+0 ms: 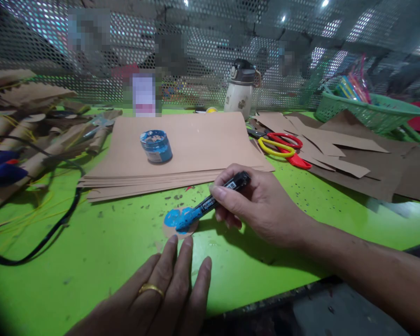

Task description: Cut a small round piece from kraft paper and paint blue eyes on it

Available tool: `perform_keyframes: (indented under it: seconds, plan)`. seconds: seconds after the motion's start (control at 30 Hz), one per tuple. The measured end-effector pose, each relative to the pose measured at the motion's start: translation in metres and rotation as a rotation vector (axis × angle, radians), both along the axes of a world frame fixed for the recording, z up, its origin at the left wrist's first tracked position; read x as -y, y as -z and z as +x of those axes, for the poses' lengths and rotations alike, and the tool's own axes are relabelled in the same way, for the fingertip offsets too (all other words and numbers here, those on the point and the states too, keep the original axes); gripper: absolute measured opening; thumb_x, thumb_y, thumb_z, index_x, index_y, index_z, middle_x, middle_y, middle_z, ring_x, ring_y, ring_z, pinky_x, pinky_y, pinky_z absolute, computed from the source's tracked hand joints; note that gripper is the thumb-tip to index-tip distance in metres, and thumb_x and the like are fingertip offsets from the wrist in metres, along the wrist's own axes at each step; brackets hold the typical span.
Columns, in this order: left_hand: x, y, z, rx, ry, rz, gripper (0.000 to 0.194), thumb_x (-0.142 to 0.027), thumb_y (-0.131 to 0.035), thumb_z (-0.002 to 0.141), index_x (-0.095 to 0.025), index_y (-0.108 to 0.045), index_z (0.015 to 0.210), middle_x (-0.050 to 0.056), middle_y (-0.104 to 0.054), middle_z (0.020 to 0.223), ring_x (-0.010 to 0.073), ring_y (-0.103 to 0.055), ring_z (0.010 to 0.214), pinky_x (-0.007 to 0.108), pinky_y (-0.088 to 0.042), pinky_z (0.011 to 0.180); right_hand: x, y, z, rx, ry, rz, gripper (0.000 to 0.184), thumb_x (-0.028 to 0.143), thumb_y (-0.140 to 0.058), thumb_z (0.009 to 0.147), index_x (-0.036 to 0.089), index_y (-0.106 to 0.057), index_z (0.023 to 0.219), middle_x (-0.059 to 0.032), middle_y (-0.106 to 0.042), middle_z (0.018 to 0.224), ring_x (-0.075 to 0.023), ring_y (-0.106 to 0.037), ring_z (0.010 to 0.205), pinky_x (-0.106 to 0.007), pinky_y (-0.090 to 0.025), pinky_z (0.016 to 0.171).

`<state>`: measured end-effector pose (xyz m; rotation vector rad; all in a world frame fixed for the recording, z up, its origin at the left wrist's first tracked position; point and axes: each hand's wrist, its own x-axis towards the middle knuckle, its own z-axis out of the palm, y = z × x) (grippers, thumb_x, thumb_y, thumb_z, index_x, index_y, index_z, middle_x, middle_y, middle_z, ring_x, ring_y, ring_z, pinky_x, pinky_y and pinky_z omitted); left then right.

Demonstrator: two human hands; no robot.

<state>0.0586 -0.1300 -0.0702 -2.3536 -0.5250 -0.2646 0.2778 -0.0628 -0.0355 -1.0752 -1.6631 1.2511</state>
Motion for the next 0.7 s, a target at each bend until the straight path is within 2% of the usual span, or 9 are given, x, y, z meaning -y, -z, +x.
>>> perform_keyframes:
  seconds: [0.33, 0.7]
  plan:
    - [0.0, 0.004, 0.0, 0.042, 0.019, 0.014, 0.037, -0.007, -0.029, 0.095, -0.005, -0.055, 0.12, 0.013, -0.073, 0.106, 0.0255, -0.071, 0.096, 0.04, -0.052, 0.083, 0.0018, -0.004, -0.0003, 0.058, -0.026, 0.025, 0.018, 0.038, -0.063, 0.092, 0.021, -0.06, 0.087, 0.0021, -0.065, 0.06, -0.0101, -0.057, 0.047, -0.02, -0.05, 0.045]
    - [-0.0022, 0.0065, 0.0019, 0.055, 0.03, 0.027, 0.035, -0.01, -0.031, 0.094, -0.004, -0.055, 0.12, 0.014, -0.073, 0.105, 0.0267, -0.072, 0.094, 0.04, -0.053, 0.08, 0.0014, -0.0028, 0.0006, 0.014, 0.002, 0.003, 0.018, 0.038, -0.064, 0.092, 0.021, -0.059, 0.088, 0.0026, -0.065, 0.06, -0.0095, -0.057, 0.047, -0.019, -0.05, 0.045]
